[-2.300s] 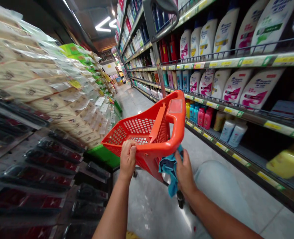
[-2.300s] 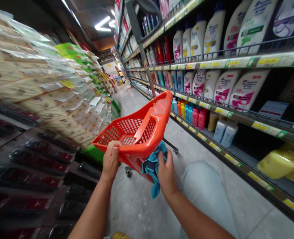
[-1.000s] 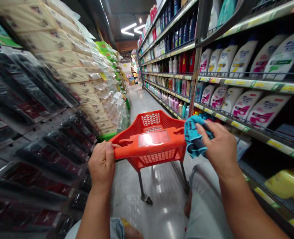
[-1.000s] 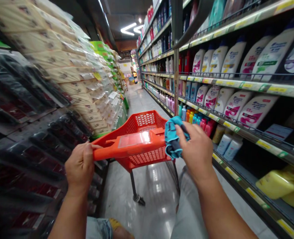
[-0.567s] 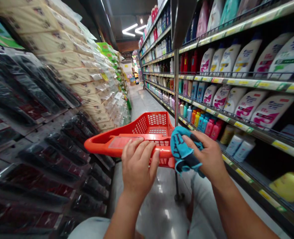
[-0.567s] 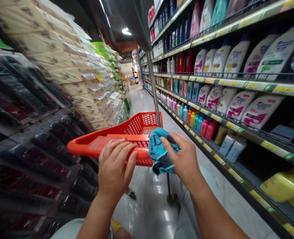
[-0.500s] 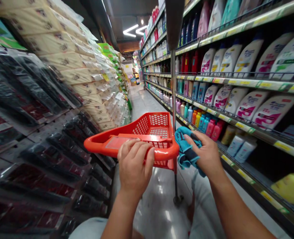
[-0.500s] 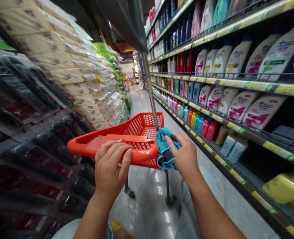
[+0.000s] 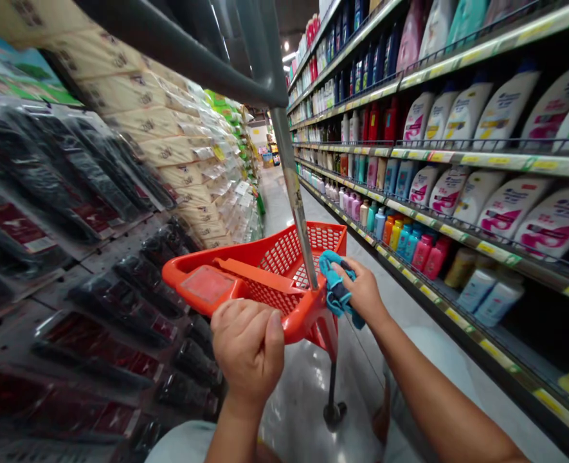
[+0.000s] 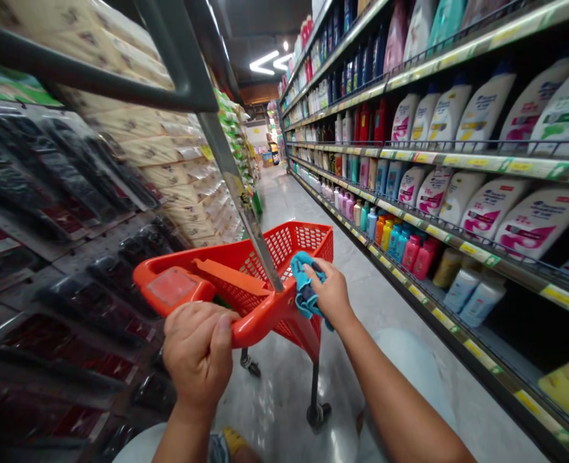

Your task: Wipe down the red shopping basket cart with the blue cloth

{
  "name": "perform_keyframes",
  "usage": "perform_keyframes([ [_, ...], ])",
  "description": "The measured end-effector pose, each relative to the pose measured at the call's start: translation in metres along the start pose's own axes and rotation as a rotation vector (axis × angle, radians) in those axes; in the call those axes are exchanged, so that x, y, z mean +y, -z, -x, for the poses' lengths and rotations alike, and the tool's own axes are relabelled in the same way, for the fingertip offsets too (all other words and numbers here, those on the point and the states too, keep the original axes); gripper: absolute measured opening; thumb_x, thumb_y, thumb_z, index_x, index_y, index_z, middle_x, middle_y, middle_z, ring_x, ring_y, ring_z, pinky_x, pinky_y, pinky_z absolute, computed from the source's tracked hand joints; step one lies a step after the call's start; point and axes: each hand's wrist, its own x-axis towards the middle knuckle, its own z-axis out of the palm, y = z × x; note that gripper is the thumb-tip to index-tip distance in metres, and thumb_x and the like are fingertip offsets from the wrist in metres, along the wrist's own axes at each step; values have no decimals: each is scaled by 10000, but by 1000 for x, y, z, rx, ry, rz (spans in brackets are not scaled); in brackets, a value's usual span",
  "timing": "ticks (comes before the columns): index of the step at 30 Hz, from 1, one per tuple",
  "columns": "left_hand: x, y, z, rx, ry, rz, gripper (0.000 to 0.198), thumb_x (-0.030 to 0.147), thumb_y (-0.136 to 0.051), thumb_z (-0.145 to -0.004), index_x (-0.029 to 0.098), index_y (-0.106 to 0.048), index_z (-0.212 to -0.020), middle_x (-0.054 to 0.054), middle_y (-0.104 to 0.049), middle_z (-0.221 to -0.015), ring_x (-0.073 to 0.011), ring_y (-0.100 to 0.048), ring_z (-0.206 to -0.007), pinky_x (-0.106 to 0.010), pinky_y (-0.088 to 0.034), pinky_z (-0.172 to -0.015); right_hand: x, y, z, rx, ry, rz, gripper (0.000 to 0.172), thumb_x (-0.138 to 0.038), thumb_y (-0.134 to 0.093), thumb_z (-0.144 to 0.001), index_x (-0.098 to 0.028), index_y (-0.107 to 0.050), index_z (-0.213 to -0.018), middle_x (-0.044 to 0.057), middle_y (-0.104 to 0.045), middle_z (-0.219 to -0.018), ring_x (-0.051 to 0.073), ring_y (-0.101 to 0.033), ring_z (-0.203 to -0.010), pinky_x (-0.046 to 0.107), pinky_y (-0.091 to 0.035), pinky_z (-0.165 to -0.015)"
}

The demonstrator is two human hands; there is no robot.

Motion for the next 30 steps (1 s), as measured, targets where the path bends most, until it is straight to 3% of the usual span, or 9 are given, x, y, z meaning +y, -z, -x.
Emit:
perform_keyframes([
  [4, -4, 3, 3, 49, 39, 22, 312, 165, -478, -937, 215, -602, -655, 3, -639, -631, -158, -579, -656, -402, -407, -797, 1, -7, 7, -48, 141, -16, 319, -442, -662, -878, -223, -755, -1090, 77, -749, -1095, 215, -686, -1011, 377, -521, -969],
  [9, -9, 3, 7, 55, 66, 13, 313, 180, -464, -932, 228, -624, -668, -1, -653, -634, -158, -595, -665, -413, -422, -809, 21, -21, 6, 148, -69, -32, 388, -474, -598, -893, -174, -720, -1108, 112, -740, -1129, 252, -669, -1081, 462, -486, -1035],
  [13, -21, 1, 13, 130, 44, 15, 318, 228, -451, -943, 228, -639, -687, -13, -656, -639, -175, -612, -688, -421, -457, -821, 18, -33, 34, 151, 123, 9, 308, -425, -605, -922, -226, -690, -1141, 78, -713, -1116, 210, -660, -1060, 385, -505, -998],
  [15, -23, 4, 12, 169, 60, 25, 338, 242, -437, -961, 225, -630, -684, -17, -643, -645, -178, -614, -695, -422, -468, -833, 28, -37, 49, 155, 116, -7, 309, -417, -592, -932, -226, -668, -1162, 76, -705, -1109, 206, -659, -1054, 375, -511, -984],
  [17, -21, 8, 5, 133, 136, 7, 350, 244, -436, -980, 222, -615, -681, -12, -625, -654, -170, -604, -690, -403, -465, -828, 49, -42, 59, 176, 8, -24, 336, -431, -572, -931, -213, -648, -1175, 91, -704, -1141, 223, -652, -1090, 400, -498, -1011],
  [20, -12, 14, -12, -85, 215, -152, 364, 283, -479, -990, 221, -588, -648, 2, -596, -630, -160, -572, -644, -365, -437, -765, 77, -50, 70, 165, -183, -83, 369, -453, -548, -922, -194, -638, -1168, 111, -710, -1169, 248, -651, -1119, 433, -490, -1030],
  [23, -6, 11, -26, -241, 127, -421, 417, 376, -530, -969, 228, -526, -579, 6, -523, -547, -170, -490, -558, -352, -352, -637, 69, -61, 80, 171, -257, -139, 382, -466, -539, -933, -192, -635, -1182, 108, -708, -1178, 246, -652, -1120, 423, -497, -1020],
  [27, -11, 3, -25, -173, 52, -549, 431, 367, -523, -977, 233, -483, -569, 3, -465, -527, -176, -428, -541, -348, -244, -571, 40, -75, 83, 156, -159, -135, 352, -457, -600, -921, -227, -652, -1183, 83, -697, -1187, 226, -648, -1107, 392, -496, -1020],
  [30, -20, 3, -20, -111, 47, -535, 418, 317, -536, -977, 229, -469, -575, 3, -465, -545, -171, -433, -566, -340, -249, -574, 59, -81, 82, 173, -171, -161, 338, -473, -605, -898, -226, -673, -1119, 82, -717, -1127, 245, -663, -1084, 408, -515, -997],
])
